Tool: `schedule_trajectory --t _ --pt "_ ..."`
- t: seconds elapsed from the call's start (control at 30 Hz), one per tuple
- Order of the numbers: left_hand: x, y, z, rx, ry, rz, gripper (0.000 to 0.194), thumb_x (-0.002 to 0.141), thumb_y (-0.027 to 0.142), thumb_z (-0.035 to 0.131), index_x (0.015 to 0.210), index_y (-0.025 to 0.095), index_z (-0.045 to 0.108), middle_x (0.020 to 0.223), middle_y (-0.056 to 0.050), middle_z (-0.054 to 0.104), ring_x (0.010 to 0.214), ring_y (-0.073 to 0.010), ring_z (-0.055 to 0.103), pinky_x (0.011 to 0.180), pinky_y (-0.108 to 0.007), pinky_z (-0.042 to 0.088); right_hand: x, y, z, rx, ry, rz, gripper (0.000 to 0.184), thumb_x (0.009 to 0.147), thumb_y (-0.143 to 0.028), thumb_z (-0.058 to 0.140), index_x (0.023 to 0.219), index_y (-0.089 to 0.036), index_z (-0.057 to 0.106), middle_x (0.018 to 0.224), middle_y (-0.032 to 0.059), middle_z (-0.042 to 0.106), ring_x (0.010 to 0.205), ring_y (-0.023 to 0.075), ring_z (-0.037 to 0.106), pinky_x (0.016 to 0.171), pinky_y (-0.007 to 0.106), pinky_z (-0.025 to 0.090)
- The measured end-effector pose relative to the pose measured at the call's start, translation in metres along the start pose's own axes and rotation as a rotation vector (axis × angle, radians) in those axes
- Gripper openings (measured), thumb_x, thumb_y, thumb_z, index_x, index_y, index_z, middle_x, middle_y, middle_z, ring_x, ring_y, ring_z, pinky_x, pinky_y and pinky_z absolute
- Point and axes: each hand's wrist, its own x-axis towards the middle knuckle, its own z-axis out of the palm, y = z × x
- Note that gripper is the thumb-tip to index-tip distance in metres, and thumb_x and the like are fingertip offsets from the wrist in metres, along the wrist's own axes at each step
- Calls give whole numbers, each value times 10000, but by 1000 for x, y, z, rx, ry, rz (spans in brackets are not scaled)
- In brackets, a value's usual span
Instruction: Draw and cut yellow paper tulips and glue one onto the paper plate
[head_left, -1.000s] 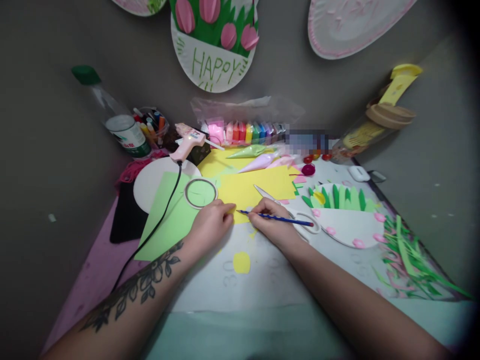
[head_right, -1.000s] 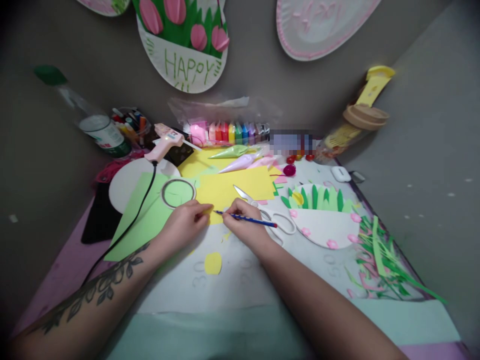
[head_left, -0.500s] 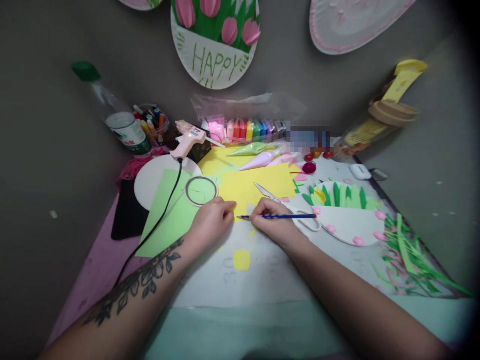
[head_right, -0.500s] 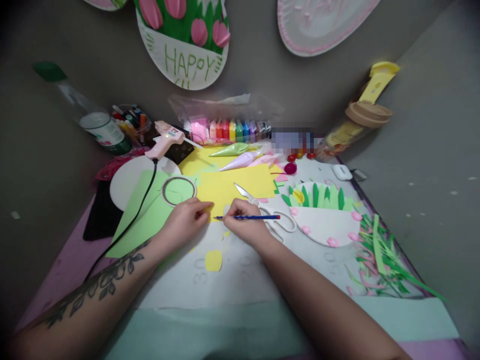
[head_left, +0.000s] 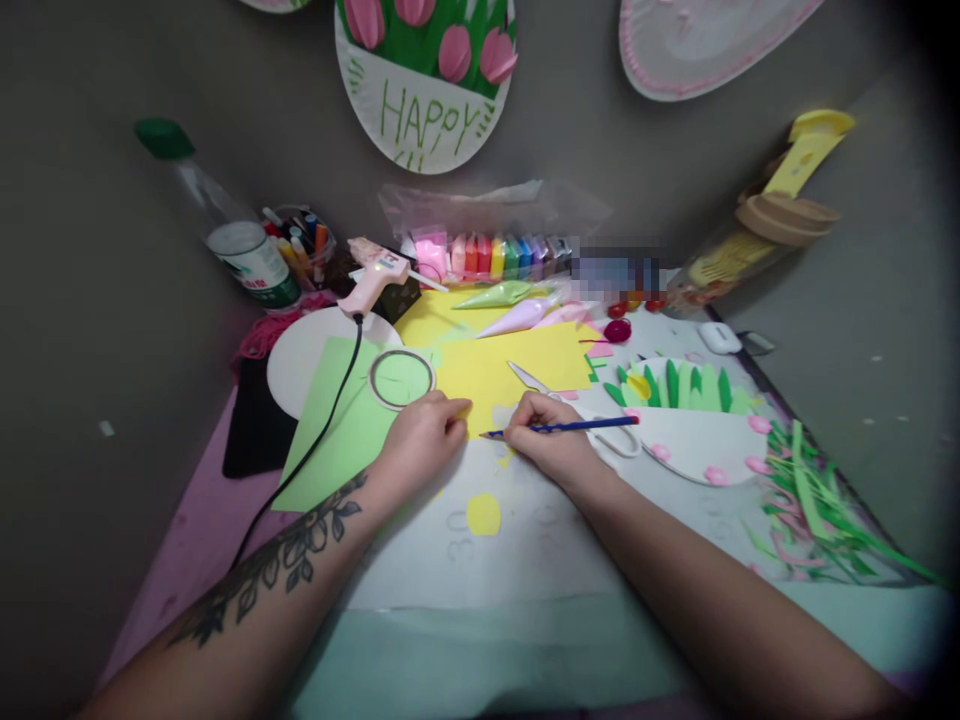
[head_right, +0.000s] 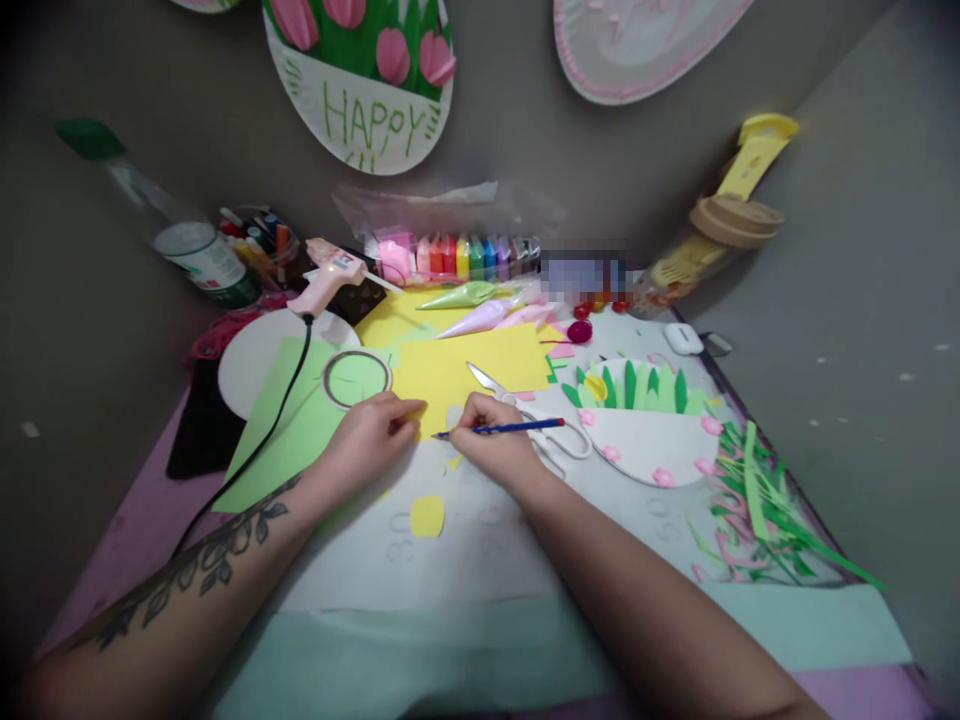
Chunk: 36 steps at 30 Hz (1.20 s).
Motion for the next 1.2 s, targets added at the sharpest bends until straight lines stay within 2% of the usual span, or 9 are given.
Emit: schedule_trajectory --t 0.43,0.53,0.73,1.2 --pt "-1 0 -1 6 4 21 302 793 152 469 960 214 713 823 -48 635 779 -176 592 713 -282 431 0 0 -2 17 81 -15 183 614 -196 596 534 -222 433 504 -62 437 494 111 392 488 249 301" --pt "-1 0 0 5 6 13 326 798 159 467 1007 210 712 833 -53 639 786 -180 597 712 -283 434 2 -1 -1 30 119 -23 178 644 -232 621 567 -221 461 524 -58 462 506 116 419 501 250 331" --pt "-1 0 -1 8 -5 5 346 799 167 474 1048 209 710 854 -60 650 812 -189 607 727 -288 442 4 -11 3 -118 66 -53 119 685 -268 614 608 -215 541 624 -20 577 625 159 536 573 267 396" --pt "-1 0 -1 21 6 16 356 795 161 472 1055 211 709 845 -56 645 801 -187 602 721 -291 443 3 -9 4 -124 117 -46 145 692 -259 612 600 -218 509 582 -35 533 588 148 505 560 262 380"
